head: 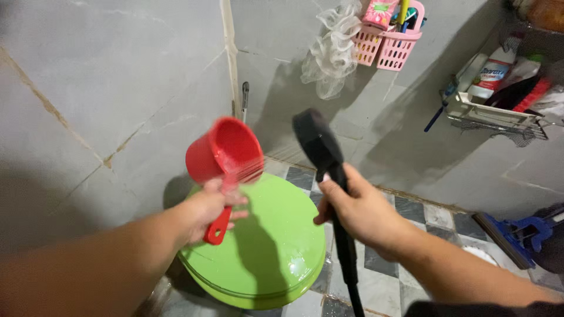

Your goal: The person uses a handheld shower head to rinse a red scrub brush and a red plastic scoop, then sprays water on the floor, walls, and a green toilet. The person opens the toilet lid, rinses the interior, and closes the lid while continuing to spray the surrounding area.

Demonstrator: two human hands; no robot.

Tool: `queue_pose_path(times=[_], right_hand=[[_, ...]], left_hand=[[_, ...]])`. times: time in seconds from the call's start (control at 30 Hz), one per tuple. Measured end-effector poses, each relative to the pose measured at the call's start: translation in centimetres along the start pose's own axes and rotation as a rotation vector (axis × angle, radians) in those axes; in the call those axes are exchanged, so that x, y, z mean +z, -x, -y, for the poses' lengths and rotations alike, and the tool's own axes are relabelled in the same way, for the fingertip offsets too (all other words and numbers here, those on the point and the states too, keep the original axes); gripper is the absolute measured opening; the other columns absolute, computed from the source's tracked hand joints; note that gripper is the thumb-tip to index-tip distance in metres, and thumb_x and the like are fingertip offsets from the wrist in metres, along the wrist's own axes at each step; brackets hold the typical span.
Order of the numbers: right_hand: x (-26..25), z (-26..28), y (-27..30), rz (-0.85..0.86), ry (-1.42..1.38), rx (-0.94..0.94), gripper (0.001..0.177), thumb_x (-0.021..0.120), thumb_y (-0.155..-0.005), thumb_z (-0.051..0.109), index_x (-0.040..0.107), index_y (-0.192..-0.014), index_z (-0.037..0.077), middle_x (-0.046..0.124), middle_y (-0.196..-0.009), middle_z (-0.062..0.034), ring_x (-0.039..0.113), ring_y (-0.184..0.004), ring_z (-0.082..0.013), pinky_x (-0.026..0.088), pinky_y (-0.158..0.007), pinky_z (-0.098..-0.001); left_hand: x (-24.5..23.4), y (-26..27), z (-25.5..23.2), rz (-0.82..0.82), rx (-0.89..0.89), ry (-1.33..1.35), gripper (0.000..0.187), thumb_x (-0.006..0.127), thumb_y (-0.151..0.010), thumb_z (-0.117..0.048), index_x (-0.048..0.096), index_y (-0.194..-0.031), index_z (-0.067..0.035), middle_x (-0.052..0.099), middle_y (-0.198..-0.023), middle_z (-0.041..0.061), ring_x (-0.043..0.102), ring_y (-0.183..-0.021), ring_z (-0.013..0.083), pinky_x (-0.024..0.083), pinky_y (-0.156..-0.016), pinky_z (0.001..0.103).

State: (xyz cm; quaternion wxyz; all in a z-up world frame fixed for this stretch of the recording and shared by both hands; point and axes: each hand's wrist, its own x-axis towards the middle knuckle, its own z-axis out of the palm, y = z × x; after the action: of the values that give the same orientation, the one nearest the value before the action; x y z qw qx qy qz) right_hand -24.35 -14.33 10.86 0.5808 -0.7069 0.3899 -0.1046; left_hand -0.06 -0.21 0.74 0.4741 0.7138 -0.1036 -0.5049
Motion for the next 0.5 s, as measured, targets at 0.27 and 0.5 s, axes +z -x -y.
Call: queue_pose_path(times=[0.27,0.5], right_hand=[[1.3,-1.3,1.2,-0.064,-0.035,0.142,0.030,0.053,-0.100,0.034,0.045,-0.121,0.013,0.055,-0.078,-0.0063,0.058,-0.067,-0.0184,0.053,-0.066,-0.0363],[-2.8,-1.8,1.4,-0.224,-0.194,0.182,0.041,0.044,-0.103,0.042,0.040,-0.135,0.016,0.056,-0.085,-0.0104,0.059,-0.073,-0.0214,0.054,-0.073,-0.0385]], left_hand=[[0.4,-1.0,-1.2,0.103,-0.065,0.124,0.031,0.053,-0.101,-0.014,0.047,-0.131,-0.023,0.069,-0.114,0.000,0.062,-0.088,0.0141,0.056,-0.072,0.034],[3.5,-1.7,1.4,0.126,-0.212,-0.245,0.029,0.042,-0.106,-0.041,0.049,-0.120,-0.017,0.054,-0.081,0.002,0.042,-0.058,0.0131,0.039,-0.049,0.031]])
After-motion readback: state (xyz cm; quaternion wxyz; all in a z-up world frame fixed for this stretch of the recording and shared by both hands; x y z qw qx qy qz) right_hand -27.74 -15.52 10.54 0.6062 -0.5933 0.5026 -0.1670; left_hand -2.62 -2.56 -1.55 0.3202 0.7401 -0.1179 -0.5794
